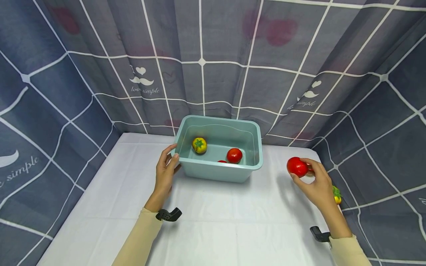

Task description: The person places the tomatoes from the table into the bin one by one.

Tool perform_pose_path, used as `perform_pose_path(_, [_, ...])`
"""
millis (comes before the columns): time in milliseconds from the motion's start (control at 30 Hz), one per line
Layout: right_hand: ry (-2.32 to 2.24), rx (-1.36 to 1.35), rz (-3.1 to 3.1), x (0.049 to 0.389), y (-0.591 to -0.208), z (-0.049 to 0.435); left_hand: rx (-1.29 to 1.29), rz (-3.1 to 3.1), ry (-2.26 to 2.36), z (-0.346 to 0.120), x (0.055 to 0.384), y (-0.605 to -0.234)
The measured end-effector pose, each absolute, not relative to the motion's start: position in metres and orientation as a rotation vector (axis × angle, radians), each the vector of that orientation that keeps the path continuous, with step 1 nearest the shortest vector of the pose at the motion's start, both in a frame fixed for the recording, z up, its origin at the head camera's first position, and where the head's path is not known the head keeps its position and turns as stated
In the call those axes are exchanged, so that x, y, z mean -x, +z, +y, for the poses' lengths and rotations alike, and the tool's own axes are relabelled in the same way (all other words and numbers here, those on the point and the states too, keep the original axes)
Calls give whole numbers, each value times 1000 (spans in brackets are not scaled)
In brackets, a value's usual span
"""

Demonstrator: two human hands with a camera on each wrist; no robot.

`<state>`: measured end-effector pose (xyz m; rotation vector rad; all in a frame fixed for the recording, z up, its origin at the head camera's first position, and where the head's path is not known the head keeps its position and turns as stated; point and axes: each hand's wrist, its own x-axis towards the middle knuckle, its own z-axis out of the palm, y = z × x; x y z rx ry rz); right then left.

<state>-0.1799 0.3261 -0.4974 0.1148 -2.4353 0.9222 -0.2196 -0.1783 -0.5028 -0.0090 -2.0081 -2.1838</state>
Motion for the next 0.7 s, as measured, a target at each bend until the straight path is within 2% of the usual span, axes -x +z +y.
perform_pose_path(700, [1190, -387, -2264, 226, -445, 243, -2, -2030, -2173, -179, 220, -503])
